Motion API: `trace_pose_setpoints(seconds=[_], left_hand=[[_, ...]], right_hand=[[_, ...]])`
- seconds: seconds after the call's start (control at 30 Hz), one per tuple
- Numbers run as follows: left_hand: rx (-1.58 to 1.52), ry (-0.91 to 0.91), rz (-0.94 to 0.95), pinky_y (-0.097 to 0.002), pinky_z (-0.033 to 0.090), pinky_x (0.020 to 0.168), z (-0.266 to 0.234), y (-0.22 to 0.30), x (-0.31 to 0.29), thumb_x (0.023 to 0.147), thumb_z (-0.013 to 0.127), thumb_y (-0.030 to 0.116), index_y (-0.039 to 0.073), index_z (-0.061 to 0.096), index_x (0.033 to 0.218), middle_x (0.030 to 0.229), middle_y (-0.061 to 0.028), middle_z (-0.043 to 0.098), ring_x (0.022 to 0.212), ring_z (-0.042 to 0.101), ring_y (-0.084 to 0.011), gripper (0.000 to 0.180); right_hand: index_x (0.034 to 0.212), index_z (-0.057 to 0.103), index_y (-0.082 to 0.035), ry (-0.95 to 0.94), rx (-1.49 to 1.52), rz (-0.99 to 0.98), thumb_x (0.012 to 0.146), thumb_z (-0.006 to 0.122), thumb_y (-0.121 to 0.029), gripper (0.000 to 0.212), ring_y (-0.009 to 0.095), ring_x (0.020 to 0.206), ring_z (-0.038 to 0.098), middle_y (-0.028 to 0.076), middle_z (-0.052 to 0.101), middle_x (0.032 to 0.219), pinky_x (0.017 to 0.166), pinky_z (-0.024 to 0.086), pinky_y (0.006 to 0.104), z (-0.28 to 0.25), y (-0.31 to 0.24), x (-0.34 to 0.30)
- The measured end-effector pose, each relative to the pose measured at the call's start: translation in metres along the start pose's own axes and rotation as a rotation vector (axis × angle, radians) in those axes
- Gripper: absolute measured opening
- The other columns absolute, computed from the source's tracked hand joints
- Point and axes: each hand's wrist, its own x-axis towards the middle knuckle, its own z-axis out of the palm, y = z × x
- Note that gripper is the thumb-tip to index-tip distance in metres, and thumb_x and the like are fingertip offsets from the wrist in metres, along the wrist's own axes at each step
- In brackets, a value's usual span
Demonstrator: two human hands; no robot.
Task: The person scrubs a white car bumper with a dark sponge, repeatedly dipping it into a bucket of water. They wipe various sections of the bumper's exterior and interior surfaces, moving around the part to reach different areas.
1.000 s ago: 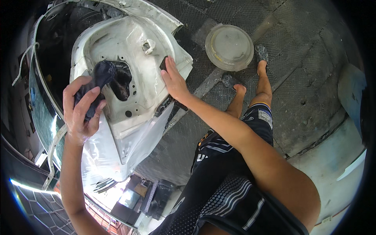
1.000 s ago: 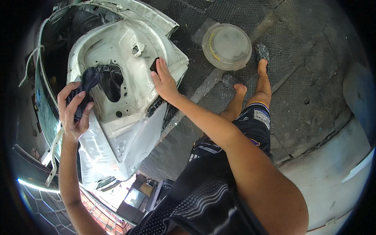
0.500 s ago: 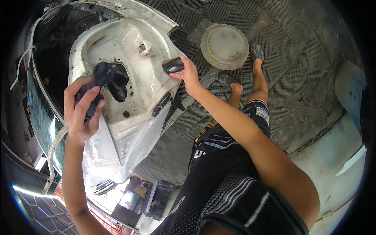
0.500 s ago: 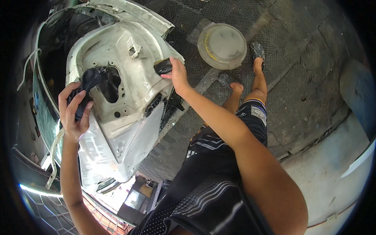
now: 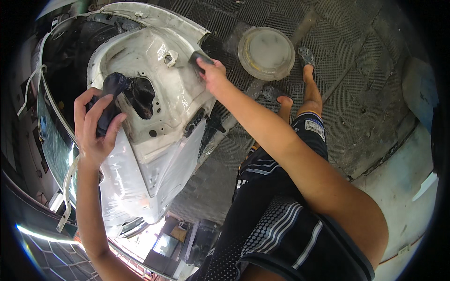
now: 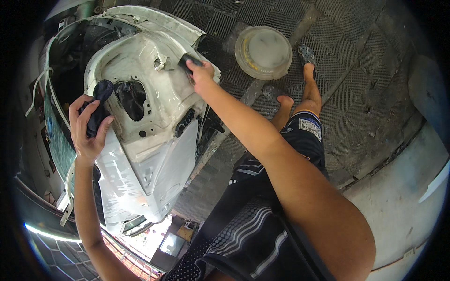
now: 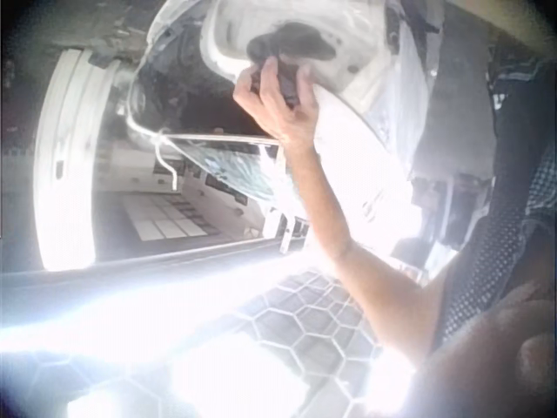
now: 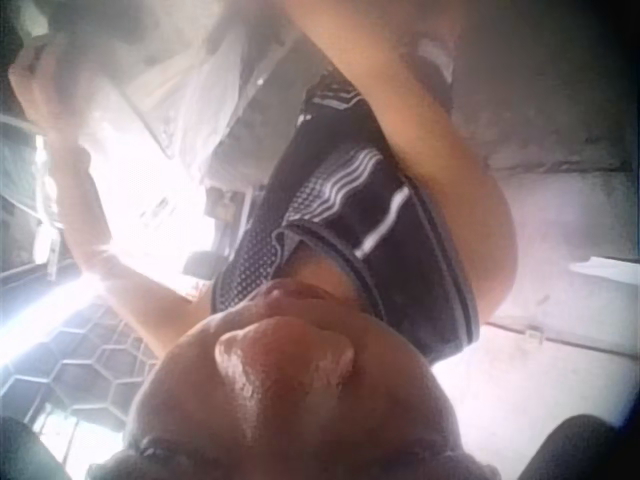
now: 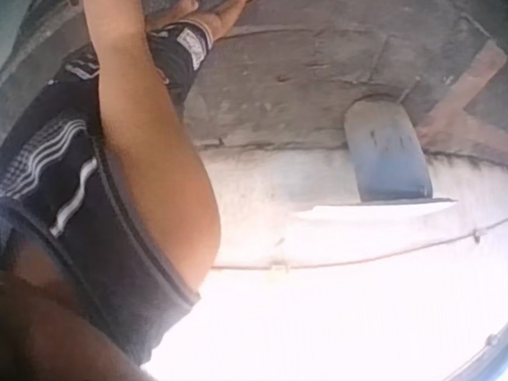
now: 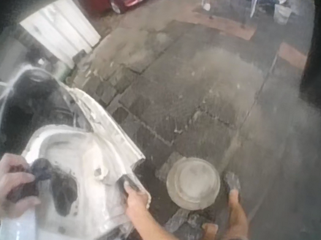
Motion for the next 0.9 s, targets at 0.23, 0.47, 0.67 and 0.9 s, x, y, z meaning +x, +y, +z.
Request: trace_pose_setpoints(seconds=[0.23,0.47,0.67,0.9], left_hand=[[0.01,-0.008,0.005,-0.0435,0.054,0.086,0.006,-0.014,-0.006,0.075,0.092,0.011,0.003,0.064,0.125,0.121,-0.0244,0.062,0.104,0.064,-0.0384,0.059],[0.011,0.006,0.015,-0.0452,0.054,0.083,0.01,-0.017,-0.004,0.074,0.093,0.014,0.002,0.062,0.126,0.118,-0.0266,0.064,0.103,0.065,-0.0394,0.062],[-0.01,-0.036,-0.011,-0.0447,0.055,0.083,0.009,-0.021,0.002,0.073,0.094,0.017,0.002,0.061,0.125,0.117,-0.0275,0.063,0.103,0.065,-0.0397,0.063],[-0.015,-0.038,-0.004,-0.0446,0.055,0.082,0.01,-0.02,0.0,0.074,0.094,0.019,0.003,0.06,0.126,0.117,-0.0272,0.064,0.102,0.065,-0.0396,0.064]], right_hand=[[0.112,0.064,0.0,-0.241,-0.471,-0.317,0.088,0.086,-0.016,0.036,0.013,0.091,0.065,0.008,0.071,0.102,0.077,0.054,0.0294,-0.015,0.024,-0.026],[0.099,0.063,-0.001,0.183,-0.848,-0.522,0.093,0.078,-0.048,0.049,0.028,0.102,0.057,0.014,0.06,0.108,0.093,0.045,0.0435,0.006,0.046,-0.009],[0.107,0.062,-0.004,0.08,-1.006,-0.798,0.091,0.076,-0.05,0.051,0.036,0.117,0.048,0.017,0.055,0.121,0.101,0.035,0.0504,0.035,0.022,0.036],[0.118,0.057,-0.002,0.09,-0.974,-0.859,0.095,0.074,-0.043,0.051,0.038,0.126,0.047,0.021,0.052,0.131,0.107,0.034,0.0511,0.025,0.04,0.028]])
